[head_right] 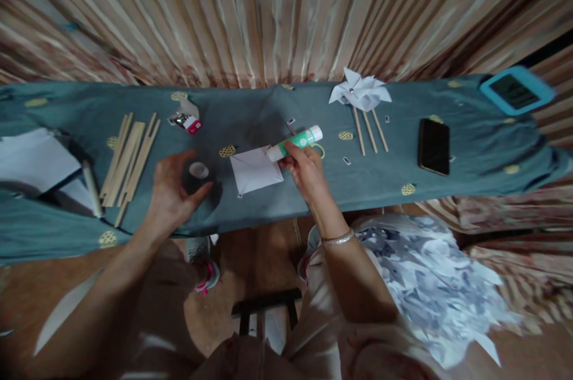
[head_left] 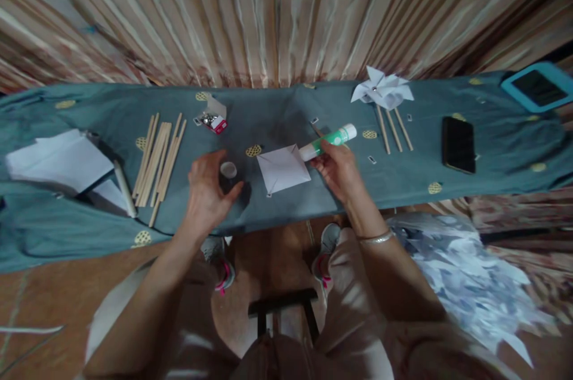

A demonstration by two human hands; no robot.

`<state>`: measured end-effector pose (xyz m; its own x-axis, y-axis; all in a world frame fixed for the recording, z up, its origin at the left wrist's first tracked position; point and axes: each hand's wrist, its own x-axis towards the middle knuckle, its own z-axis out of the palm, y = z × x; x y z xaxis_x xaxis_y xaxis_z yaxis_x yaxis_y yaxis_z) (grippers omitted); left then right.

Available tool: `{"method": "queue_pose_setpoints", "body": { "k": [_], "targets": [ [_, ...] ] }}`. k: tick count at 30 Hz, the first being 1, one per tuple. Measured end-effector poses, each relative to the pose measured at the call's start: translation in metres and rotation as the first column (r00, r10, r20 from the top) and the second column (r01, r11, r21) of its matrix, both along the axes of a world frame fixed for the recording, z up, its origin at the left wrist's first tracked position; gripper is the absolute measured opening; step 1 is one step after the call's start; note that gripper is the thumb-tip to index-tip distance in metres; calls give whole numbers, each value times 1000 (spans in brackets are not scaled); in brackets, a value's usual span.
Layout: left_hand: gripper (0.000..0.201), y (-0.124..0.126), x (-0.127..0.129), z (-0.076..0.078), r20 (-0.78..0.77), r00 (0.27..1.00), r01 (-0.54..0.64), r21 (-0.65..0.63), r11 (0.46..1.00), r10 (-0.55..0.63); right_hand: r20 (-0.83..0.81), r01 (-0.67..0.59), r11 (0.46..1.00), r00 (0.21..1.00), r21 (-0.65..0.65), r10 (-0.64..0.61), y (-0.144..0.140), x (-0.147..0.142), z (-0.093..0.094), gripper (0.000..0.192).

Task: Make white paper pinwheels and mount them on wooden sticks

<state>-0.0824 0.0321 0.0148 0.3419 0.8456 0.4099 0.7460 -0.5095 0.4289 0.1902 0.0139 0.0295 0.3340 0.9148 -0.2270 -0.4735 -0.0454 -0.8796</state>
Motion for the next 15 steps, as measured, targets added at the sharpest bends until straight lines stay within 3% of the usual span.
{"method": "queue_pose_setpoints", "body": {
  "k": [3, 6, 11, 15],
  "targets": [
    [42, 7, -9, -9, -31, 999, -21, -91, 996, 19, -95, -56, 998, 994, -31, 53, 1, -2, 0, 27],
    [32, 6, -6, -9, 4, 1000, 17, -130, 991, -17, -119, -116, 992, 987, -50, 109, -1, -9, 0, 27],
    [30, -5, 17, 2, 171, 982, 108, -179, 978, -77, -105, -181, 983, 978, -25, 178, -6, -30, 1, 34],
    [32, -8, 30, 3, 303, 949, 155, -227, 961, -82, -79, -216, 976, 974, -8, 214, -7, -39, 1, 38]
  ]
}}
